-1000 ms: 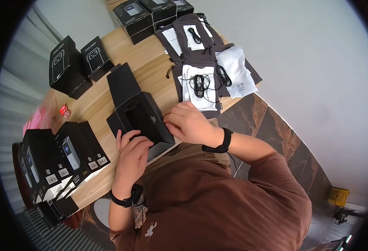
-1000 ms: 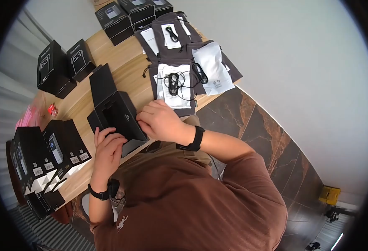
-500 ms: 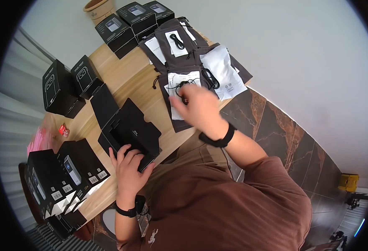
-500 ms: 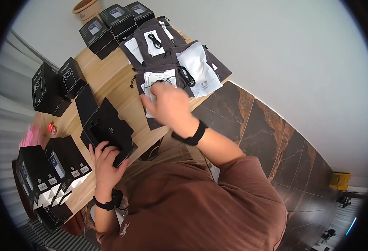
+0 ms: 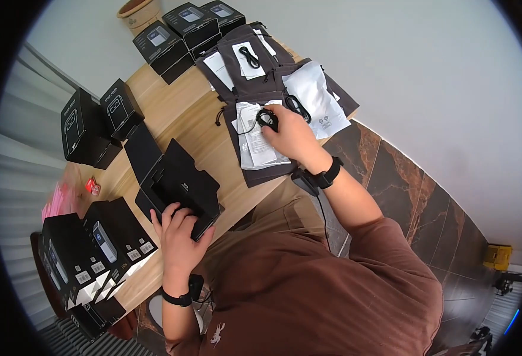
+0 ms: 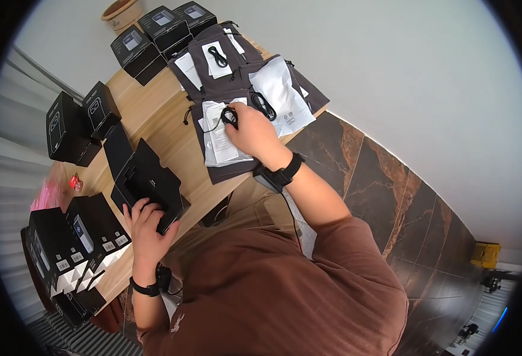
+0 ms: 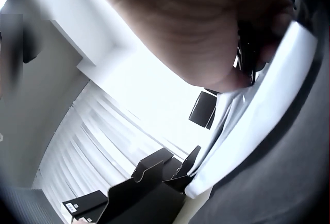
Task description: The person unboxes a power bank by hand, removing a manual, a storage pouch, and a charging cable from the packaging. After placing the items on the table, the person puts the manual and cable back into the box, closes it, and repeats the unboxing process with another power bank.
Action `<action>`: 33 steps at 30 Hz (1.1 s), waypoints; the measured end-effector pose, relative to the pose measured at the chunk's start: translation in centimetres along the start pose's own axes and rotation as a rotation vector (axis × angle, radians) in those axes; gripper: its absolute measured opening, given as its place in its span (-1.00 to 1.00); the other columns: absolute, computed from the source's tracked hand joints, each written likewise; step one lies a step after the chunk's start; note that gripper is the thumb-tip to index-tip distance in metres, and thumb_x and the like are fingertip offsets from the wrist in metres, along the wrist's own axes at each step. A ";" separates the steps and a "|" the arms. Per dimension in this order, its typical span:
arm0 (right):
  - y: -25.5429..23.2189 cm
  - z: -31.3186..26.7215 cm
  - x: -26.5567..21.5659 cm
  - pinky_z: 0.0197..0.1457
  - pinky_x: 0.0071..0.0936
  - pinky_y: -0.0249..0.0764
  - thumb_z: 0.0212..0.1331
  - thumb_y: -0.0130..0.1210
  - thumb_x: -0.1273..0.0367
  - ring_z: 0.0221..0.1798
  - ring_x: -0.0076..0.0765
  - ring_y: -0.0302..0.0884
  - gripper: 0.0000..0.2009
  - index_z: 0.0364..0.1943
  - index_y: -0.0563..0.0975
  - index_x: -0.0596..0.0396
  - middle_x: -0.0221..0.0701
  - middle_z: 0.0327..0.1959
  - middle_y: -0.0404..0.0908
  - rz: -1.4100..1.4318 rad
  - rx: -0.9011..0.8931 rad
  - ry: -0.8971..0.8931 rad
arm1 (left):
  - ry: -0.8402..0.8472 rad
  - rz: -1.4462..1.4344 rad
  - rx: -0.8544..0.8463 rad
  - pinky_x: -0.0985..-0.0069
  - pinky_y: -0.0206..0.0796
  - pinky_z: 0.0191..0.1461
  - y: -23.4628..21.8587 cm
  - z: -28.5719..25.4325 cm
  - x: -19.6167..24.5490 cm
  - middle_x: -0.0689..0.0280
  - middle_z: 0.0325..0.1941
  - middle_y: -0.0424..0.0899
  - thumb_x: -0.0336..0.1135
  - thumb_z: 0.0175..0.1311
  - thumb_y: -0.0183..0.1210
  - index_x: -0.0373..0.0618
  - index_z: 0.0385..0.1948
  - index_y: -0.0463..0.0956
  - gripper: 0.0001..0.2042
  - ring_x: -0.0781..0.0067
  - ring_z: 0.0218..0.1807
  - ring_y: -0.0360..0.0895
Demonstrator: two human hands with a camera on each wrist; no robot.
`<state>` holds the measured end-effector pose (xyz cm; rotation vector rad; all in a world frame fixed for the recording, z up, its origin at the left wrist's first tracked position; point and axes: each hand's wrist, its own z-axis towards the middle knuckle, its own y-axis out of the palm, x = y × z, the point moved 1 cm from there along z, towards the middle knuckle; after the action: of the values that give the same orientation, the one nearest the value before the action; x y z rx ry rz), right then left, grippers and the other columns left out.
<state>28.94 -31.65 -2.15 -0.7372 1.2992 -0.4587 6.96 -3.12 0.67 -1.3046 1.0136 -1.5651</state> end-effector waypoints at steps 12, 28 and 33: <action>-3.8 -0.1 0.8 -0.30 -0.67 0.34 0.32 0.38 0.44 -0.40 -0.72 0.44 -0.73 0.01 0.55 0.12 -0.61 -0.34 0.57 0.905 0.012 0.165 | 0.130 -0.176 0.196 -0.21 0.01 0.64 -3.0 1.7 3.5 0.12 0.23 0.66 -0.37 0.09 0.48 -0.16 -0.05 0.64 -0.63 -0.05 0.35 0.53; -2.0 -3.5 -6.8 -0.23 -0.56 0.51 0.29 0.38 0.46 -0.27 -0.69 0.55 -0.74 -0.01 0.60 0.21 -0.51 -0.33 0.66 0.616 -0.249 -0.274 | -0.329 -1.364 -0.211 0.57 0.52 -0.15 1.9 14.8 8.7 0.39 -0.12 0.73 -0.09 0.64 0.15 -0.16 0.04 0.58 -0.70 0.62 -0.20 0.62; -1.2 -1.3 -3.3 -0.33 -0.63 0.41 0.42 0.30 0.48 -0.39 -0.74 0.47 -0.83 0.01 0.63 0.19 -0.61 -0.35 0.63 0.791 -0.501 -0.202 | -0.450 -1.176 -0.483 0.47 0.64 -0.09 0.0 16.2 8.1 0.32 -0.06 0.73 -0.08 0.65 0.14 -0.17 0.13 0.54 -0.67 0.56 -0.15 0.70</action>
<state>27.01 -30.48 0.88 -0.5893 1.4046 0.5826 22.07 -11.89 5.29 -2.7500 0.2737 -1.6733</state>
